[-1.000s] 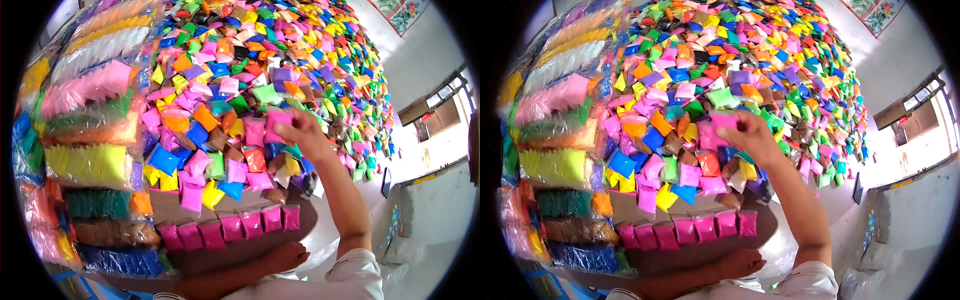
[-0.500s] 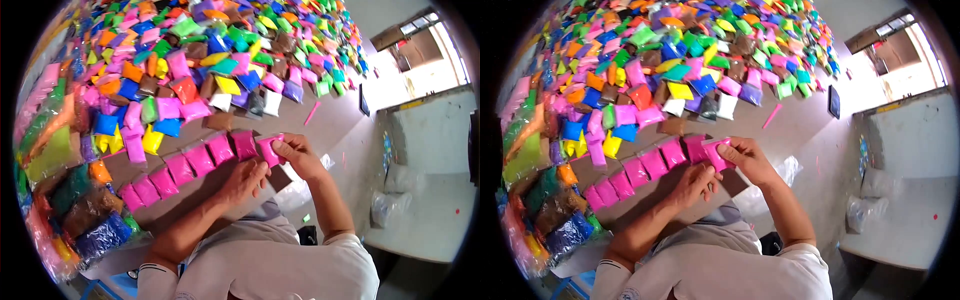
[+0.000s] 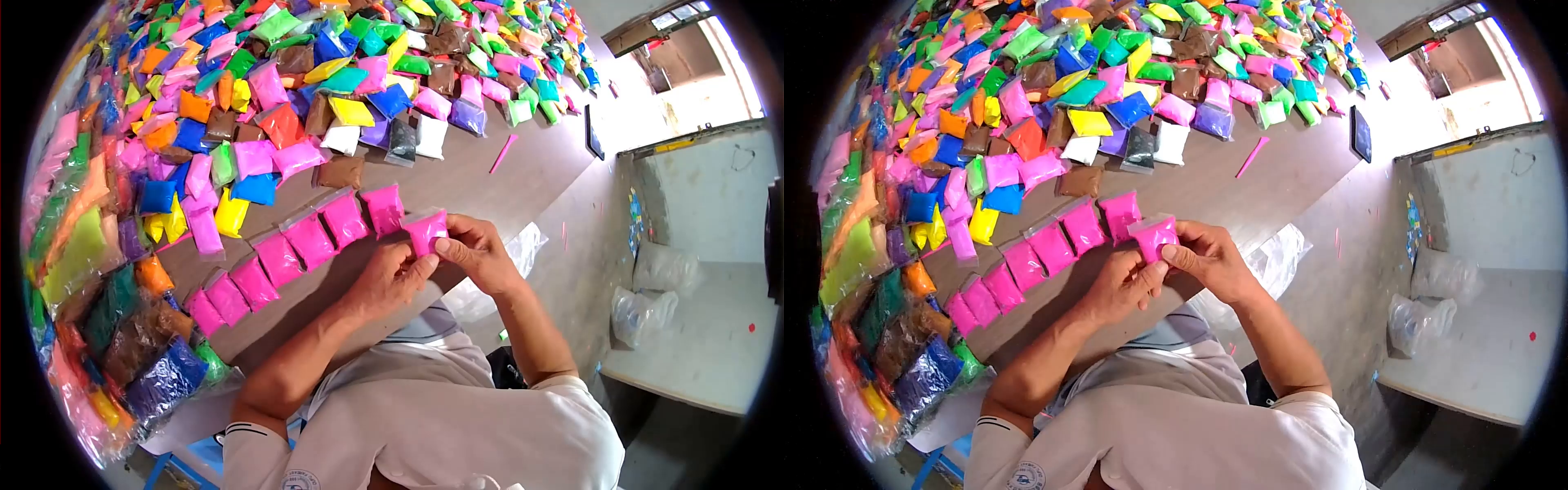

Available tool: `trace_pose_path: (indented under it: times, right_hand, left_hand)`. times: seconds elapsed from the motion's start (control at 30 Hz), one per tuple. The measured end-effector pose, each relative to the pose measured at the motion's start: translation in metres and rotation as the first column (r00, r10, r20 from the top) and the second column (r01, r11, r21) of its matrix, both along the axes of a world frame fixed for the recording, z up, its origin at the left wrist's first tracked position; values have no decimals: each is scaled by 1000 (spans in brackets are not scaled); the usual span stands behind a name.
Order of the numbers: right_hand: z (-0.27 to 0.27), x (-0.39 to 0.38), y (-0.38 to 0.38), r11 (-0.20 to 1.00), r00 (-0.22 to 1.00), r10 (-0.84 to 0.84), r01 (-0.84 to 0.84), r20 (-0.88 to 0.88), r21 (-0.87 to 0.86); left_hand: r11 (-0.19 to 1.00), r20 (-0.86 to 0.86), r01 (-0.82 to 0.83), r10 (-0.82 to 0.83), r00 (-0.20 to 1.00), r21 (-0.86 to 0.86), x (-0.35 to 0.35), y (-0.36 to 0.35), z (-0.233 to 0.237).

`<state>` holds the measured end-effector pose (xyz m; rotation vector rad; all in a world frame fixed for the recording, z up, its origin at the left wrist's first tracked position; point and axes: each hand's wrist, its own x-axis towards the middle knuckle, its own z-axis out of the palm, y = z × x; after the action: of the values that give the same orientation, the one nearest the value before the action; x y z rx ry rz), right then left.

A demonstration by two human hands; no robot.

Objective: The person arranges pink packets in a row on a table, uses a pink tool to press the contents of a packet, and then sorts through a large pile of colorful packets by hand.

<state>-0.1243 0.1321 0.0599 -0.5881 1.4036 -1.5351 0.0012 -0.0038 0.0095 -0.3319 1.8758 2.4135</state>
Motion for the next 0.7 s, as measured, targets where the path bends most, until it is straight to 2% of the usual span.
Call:
trace_pose_path:
  times: [0.03, 0.13, 0.3, 0.33, 0.47, 0.57, 0.6, 0.63, 0.67, 0.7]
  right_hand:
    - [-2, -1, 2, 1000, 1000, 2, -2, -7, 0]
    - [-14, -4, 9, 1000, 999, -1, 1, -45, 0]
    - [-16, -1, 12, 998, 992, -40, 45, -117, 38]
    - [-8, 1, 9, 995, 996, -51, 56, -71, 81]
    - [-9, -6, 18, 965, 993, 45, -15, -108, 261]
    - [-10, 5, 18, 984, 976, -60, 93, -207, 153]
    - [-9, 8, 20, 980, 979, -84, 115, -185, 164]
    - [-8, 7, 25, 978, 989, -60, 85, -135, 188]
    - [-7, 10, 27, 979, 992, -68, 87, -107, 185]
    - [-14, 11, 33, 978, 976, -68, 106, -209, 179]
  left_hand:
    - [999, 54, 5, -7, 999, 46, 1, -1, 3]
    - [988, -90, 22, -35, 995, -151, -2, 3, -8]
    - [984, -138, 27, -52, 989, -178, -1, 2, -2]
    - [983, -156, 18, -47, 987, -185, -1, 2, -2]
    - [926, -313, -56, -68, 947, -372, -2, 10, -15]
    - [952, -190, 45, -106, 976, -302, 0, 3, -3]
    - [953, -113, 106, -143, 983, -284, -1, 3, -12]
    - [984, -142, 63, -87, 986, -167, 0, 5, -3]
    - [982, -190, 24, -60, 980, -188, 1, 9, -3]
    - [977, -239, -19, -34, 970, -215, 2, 10, -4]
